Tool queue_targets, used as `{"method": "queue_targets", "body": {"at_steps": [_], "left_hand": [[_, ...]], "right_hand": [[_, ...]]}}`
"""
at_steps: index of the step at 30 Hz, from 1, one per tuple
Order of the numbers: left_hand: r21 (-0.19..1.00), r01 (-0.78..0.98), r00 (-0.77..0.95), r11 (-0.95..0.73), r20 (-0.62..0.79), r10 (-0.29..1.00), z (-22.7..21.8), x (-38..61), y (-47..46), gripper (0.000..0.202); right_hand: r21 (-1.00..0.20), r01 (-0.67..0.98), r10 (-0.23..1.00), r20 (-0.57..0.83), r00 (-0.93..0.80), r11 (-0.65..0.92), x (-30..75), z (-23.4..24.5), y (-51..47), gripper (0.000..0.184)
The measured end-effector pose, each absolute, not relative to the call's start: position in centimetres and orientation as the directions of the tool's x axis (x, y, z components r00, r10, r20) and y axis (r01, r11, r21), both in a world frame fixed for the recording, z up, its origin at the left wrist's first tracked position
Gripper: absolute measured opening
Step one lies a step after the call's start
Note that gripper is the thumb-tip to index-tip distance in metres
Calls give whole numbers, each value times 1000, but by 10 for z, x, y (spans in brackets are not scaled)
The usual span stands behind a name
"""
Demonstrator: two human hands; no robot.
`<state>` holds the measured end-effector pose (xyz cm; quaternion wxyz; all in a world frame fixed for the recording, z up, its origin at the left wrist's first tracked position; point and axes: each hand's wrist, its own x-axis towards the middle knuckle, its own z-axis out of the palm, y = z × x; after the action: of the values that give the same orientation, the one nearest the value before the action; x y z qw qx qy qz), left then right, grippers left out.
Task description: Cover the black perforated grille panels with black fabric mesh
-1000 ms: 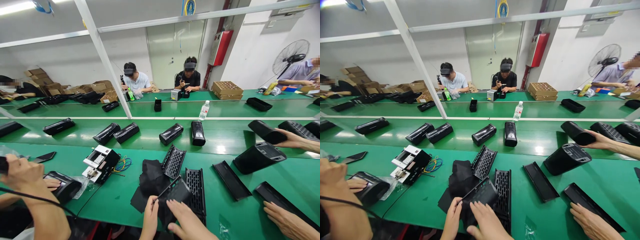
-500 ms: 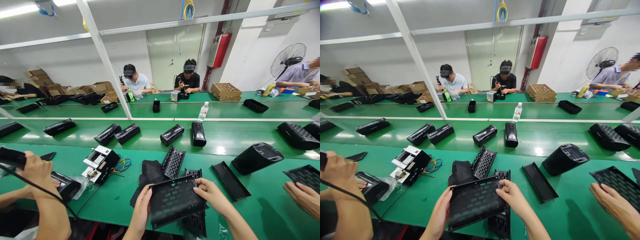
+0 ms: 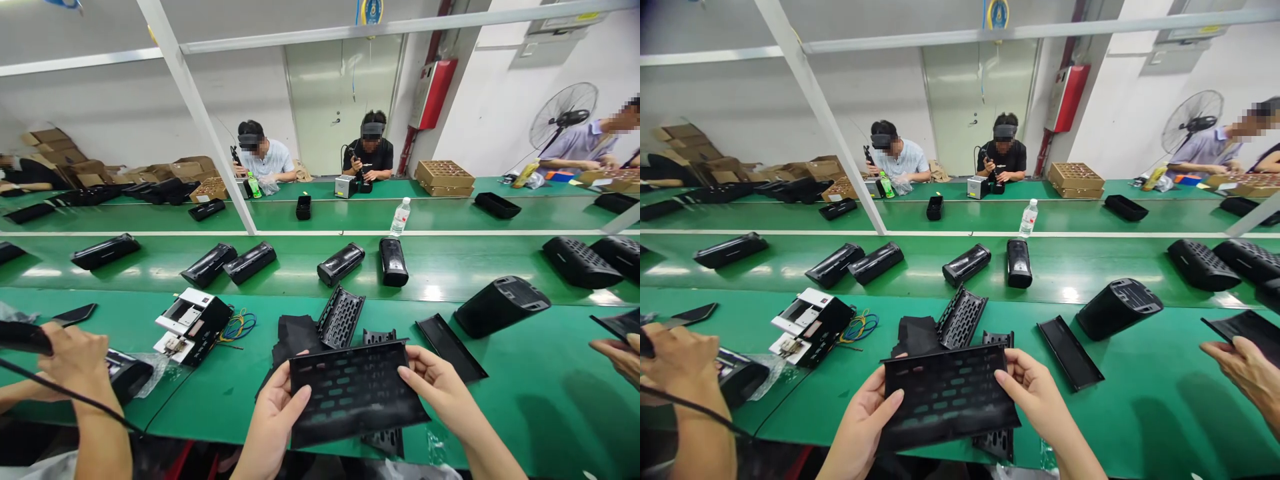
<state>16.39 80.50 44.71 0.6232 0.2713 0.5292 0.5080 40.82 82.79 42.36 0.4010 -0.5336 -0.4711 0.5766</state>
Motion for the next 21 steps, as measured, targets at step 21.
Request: {"method": "queue_targets", "body": {"at_steps": [21], "left_hand": [[822, -338, -125, 459, -522, 844, 446, 176, 820, 63]], "right_hand": [[-939, -144, 947, -293, -133, -311, 413, 412, 824, 42]]}}
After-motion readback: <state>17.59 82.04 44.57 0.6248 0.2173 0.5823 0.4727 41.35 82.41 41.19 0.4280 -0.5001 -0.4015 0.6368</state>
